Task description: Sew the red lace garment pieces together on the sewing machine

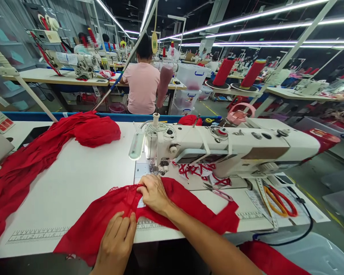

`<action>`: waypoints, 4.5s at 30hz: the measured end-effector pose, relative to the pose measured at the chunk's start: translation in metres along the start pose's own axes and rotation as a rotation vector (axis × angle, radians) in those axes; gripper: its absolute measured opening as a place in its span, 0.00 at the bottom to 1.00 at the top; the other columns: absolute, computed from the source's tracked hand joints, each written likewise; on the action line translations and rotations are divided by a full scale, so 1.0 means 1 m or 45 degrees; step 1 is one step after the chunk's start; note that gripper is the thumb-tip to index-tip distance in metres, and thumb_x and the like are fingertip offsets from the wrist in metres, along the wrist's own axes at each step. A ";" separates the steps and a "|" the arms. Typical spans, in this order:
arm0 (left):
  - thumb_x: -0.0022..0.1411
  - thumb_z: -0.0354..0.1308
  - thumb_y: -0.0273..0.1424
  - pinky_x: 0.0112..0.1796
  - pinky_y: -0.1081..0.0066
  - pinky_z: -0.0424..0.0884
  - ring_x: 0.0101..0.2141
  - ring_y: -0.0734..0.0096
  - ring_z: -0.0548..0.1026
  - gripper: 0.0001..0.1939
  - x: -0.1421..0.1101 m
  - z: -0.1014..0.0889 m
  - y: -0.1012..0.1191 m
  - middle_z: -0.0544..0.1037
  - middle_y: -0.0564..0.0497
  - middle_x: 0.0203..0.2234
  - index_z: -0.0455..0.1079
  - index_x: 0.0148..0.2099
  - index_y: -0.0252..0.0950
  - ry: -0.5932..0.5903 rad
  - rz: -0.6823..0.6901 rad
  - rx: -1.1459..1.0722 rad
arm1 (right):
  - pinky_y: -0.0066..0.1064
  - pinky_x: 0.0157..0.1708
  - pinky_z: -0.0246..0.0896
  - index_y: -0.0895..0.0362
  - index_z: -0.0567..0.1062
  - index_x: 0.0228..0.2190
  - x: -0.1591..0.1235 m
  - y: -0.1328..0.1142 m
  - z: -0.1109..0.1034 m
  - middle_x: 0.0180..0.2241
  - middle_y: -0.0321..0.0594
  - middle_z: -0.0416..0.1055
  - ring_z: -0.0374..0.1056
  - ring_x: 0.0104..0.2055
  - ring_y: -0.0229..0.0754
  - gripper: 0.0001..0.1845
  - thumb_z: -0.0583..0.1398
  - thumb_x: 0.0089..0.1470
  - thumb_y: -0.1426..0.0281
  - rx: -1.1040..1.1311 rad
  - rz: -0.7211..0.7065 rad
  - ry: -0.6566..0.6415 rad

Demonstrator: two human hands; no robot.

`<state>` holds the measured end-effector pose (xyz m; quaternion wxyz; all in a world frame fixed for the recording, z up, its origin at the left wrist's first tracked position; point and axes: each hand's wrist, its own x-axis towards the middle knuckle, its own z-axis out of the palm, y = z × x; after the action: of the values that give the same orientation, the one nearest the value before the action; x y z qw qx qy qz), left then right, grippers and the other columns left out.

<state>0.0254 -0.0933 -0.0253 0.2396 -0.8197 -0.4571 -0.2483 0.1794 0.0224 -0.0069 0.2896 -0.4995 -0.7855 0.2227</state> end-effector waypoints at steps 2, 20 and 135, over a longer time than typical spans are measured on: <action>0.64 0.52 0.11 0.49 0.58 0.76 0.38 0.62 0.77 0.15 -0.001 -0.001 0.000 0.76 0.46 0.33 0.74 0.47 0.27 0.013 0.002 -0.002 | 0.35 0.40 0.52 0.53 0.65 0.25 0.000 0.000 0.001 0.29 0.34 0.69 0.64 0.36 0.43 0.12 0.59 0.54 0.79 -0.010 -0.003 0.011; 0.72 0.50 0.33 0.55 0.55 0.73 0.60 0.55 0.70 0.22 0.018 0.023 -0.035 0.71 0.43 0.60 0.60 0.66 0.40 -0.207 -0.345 -0.657 | 0.43 0.56 0.65 0.53 0.72 0.54 -0.053 0.009 -0.041 0.53 0.46 0.74 0.69 0.56 0.48 0.16 0.53 0.68 0.69 0.004 -0.382 -0.089; 0.71 0.49 0.48 0.54 0.62 0.66 0.60 0.59 0.70 0.39 0.047 0.045 -0.068 0.69 0.48 0.63 0.44 0.74 0.34 -0.288 0.094 -0.147 | 0.51 0.68 0.47 0.52 0.40 0.71 -0.057 0.039 -0.054 0.71 0.41 0.43 0.44 0.72 0.53 0.41 0.53 0.68 0.53 -0.433 -0.158 -0.442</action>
<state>-0.0035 -0.0037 -0.0184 0.1479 -0.8711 -0.4358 -0.1714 0.2611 -0.0104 -0.0055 0.0750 -0.4460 -0.8789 0.1515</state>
